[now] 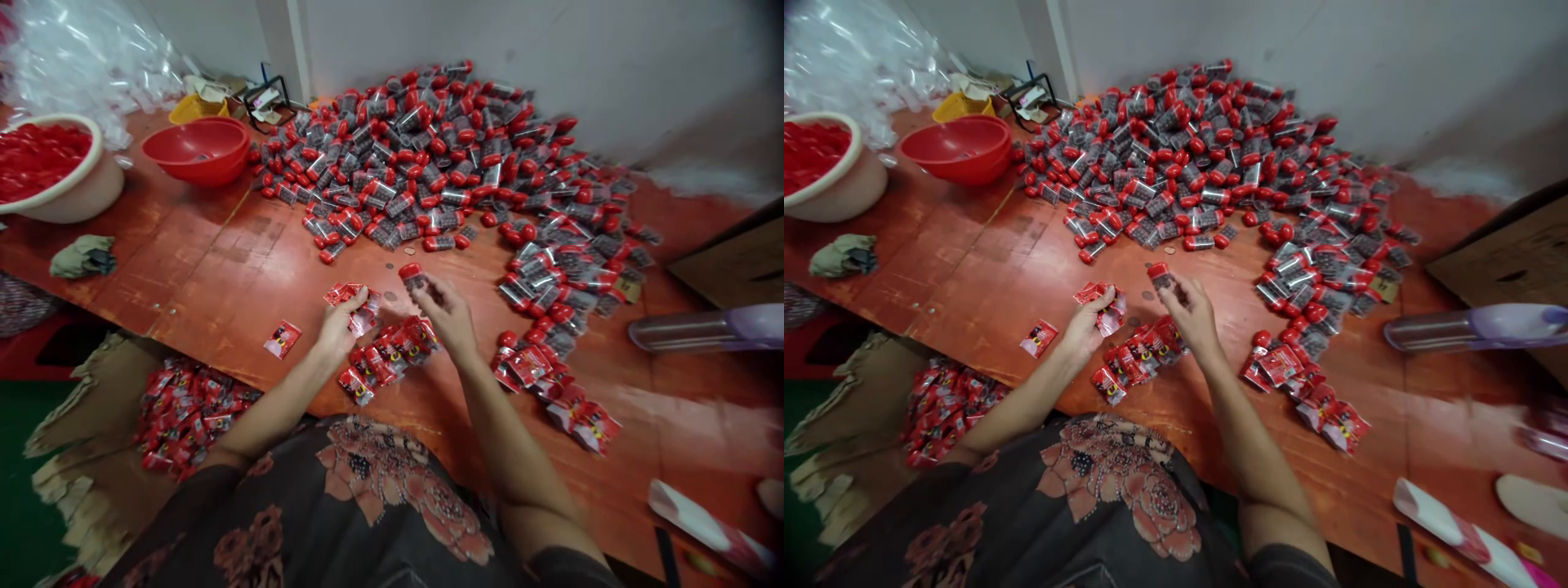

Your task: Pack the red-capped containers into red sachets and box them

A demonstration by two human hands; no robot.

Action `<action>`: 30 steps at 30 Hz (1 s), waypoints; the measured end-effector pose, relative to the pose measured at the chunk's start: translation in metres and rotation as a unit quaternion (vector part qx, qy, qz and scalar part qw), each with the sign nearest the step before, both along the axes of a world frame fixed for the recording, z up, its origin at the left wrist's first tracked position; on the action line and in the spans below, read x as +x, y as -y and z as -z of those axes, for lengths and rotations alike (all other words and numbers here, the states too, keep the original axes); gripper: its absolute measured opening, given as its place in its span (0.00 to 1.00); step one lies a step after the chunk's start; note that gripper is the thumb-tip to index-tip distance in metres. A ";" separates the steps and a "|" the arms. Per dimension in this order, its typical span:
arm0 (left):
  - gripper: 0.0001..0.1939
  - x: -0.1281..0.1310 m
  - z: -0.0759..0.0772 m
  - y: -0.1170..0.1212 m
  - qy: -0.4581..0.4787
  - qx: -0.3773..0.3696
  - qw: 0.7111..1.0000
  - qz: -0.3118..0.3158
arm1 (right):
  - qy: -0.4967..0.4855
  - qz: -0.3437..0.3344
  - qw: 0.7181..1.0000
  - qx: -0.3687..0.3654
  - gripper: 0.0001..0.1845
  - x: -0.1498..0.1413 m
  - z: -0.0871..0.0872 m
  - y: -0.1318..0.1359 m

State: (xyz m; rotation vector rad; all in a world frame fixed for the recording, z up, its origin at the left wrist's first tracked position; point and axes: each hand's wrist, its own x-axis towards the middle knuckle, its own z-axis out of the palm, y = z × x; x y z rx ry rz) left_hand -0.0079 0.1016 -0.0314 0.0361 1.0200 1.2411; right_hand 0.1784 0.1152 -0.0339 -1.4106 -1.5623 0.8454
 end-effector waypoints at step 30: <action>0.10 0.009 -0.028 0.032 -0.027 0.041 0.999 -0.014 | -0.033 0.021 0.999 0.034 0.20 -0.035 -0.026 0.099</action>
